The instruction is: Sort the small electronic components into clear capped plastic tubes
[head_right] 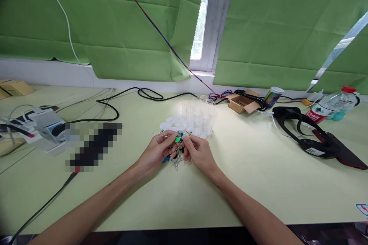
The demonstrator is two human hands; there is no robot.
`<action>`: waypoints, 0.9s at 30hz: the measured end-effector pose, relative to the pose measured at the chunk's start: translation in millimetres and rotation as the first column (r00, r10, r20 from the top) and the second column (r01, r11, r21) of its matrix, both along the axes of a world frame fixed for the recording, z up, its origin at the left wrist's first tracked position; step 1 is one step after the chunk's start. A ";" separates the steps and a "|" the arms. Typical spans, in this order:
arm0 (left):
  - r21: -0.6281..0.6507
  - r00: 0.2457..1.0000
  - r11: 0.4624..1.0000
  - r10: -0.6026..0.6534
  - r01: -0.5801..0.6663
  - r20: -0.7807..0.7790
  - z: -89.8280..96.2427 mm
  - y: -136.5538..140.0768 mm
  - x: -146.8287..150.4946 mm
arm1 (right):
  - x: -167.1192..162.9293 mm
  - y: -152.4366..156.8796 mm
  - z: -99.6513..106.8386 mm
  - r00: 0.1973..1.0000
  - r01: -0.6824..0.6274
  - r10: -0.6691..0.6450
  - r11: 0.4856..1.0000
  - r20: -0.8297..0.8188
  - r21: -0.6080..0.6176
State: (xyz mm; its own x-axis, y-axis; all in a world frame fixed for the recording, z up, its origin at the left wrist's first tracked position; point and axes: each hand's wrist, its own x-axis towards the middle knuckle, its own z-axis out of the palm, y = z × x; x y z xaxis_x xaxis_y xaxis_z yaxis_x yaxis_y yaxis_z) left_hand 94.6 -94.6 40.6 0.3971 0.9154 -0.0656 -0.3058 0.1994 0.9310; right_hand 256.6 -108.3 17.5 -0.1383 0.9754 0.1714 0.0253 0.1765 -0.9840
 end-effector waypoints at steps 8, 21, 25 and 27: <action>0.008 1.000 1.000 -0.017 0.017 0.008 1.0 -1.0 2.4 | 0.0 2.9 3.6 0.981 -0.067 0.025 0.975 -0.193 -0.213; 0.011 0.997 0.999 -0.032 0.031 0.075 1.3 -5.3 2.6 | 2.0 2.5 4.9 0.967 -0.054 -0.008 0.970 -0.254 -0.236; -0.017 0.989 0.999 -0.049 0.052 0.139 2.4 -3.9 3.0 | 2.2 2.3 4.7 0.976 -0.036 -0.009 0.978 -0.216 -0.204; -0.052 0.986 0.998 -0.030 0.039 0.165 1.4 -2.2 3.3 | 2.2 1.9 4.6 0.981 -0.029 -0.007 0.983 -0.192 -0.183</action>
